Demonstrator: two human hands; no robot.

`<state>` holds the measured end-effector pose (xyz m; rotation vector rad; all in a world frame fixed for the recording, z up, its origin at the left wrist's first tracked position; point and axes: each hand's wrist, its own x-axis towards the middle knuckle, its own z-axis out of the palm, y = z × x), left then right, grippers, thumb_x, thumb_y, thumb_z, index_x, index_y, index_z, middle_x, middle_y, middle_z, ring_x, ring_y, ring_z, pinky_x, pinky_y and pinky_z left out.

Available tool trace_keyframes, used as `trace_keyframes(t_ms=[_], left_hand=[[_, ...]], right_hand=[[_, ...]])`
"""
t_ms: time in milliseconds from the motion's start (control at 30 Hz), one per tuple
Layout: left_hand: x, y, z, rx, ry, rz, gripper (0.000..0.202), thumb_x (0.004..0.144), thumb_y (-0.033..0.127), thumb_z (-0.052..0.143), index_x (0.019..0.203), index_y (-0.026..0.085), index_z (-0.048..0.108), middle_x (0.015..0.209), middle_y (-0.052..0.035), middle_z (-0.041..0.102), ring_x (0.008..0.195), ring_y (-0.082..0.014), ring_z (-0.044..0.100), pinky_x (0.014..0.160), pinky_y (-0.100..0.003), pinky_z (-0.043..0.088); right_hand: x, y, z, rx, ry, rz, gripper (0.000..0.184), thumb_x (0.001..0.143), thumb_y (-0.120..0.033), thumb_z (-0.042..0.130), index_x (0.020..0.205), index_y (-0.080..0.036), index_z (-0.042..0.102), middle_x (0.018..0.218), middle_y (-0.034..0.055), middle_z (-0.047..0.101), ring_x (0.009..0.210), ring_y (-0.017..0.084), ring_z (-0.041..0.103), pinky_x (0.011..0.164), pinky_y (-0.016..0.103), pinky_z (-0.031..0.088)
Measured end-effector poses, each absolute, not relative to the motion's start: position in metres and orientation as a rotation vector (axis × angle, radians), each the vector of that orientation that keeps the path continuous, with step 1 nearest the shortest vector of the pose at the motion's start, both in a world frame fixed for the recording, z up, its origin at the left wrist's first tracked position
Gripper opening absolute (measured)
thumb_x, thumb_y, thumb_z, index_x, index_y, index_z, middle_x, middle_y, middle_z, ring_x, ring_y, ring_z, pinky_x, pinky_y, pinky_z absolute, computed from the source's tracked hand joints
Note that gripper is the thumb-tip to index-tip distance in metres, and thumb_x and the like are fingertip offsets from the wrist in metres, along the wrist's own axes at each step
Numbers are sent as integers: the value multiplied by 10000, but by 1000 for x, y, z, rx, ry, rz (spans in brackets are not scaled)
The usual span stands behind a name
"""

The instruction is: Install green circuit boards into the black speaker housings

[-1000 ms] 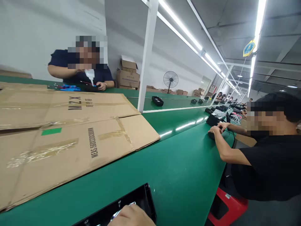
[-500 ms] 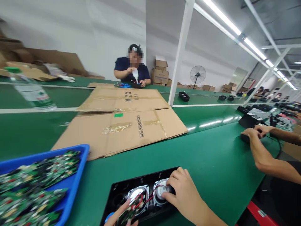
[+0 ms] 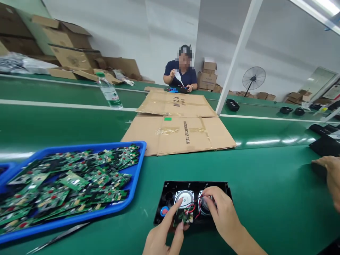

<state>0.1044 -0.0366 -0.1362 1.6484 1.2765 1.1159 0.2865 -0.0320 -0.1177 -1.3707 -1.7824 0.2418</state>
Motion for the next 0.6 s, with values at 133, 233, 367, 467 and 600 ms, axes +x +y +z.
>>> trace_keyframes(t_ms=[133, 233, 367, 467, 600], left_hand=[[107, -38, -140, 1683, 1282, 1145, 384, 865, 443, 422, 1184, 284, 564, 733, 13, 750, 581, -147, 701, 576, -159, 547], [108, -39, -142, 1702, 1276, 1142, 376, 870, 433, 418, 1186, 285, 555, 739, 17, 751, 558, -138, 695, 552, -152, 539], [109, -39, -141, 1692, 1268, 1145, 379, 870, 430, 422, 1190, 274, 553, 718, 17, 746, 572, -142, 700, 573, -158, 547], [109, -39, -140, 1661, 1316, 1168, 373, 874, 430, 421, 1182, 269, 558, 771, 11, 754, 595, -145, 705, 577, -163, 554], [108, -39, -142, 1757, 1372, 1172, 337, 883, 399, 431, 1166, 273, 564, 799, 15, 752, 572, -129, 698, 535, -143, 535]], right_hand=[[282, -29, -117, -1271, -1727, 497, 98, 881, -174, 493, 848, -198, 582, 905, 55, 661, 833, 174, 632, 720, 277, 531], [285, -28, -113, -1257, -1657, 670, 152, 856, -141, 489, 837, -197, 629, 886, 53, 674, 824, 176, 639, 721, 282, 531], [288, -28, -109, -1380, -1561, 802, 91, 821, -176, 552, 794, -191, 637, 747, 14, 659, 667, 147, 617, 582, 223, 496], [287, -30, -107, -1427, -1605, 769, 119, 838, -224, 561, 735, -185, 605, 680, -3, 607, 585, 124, 561, 524, 212, 452], [283, -32, -108, -1369, -1820, 574, 175, 905, -216, 483, 778, -188, 601, 710, 15, 582, 656, 145, 532, 554, 245, 432]])
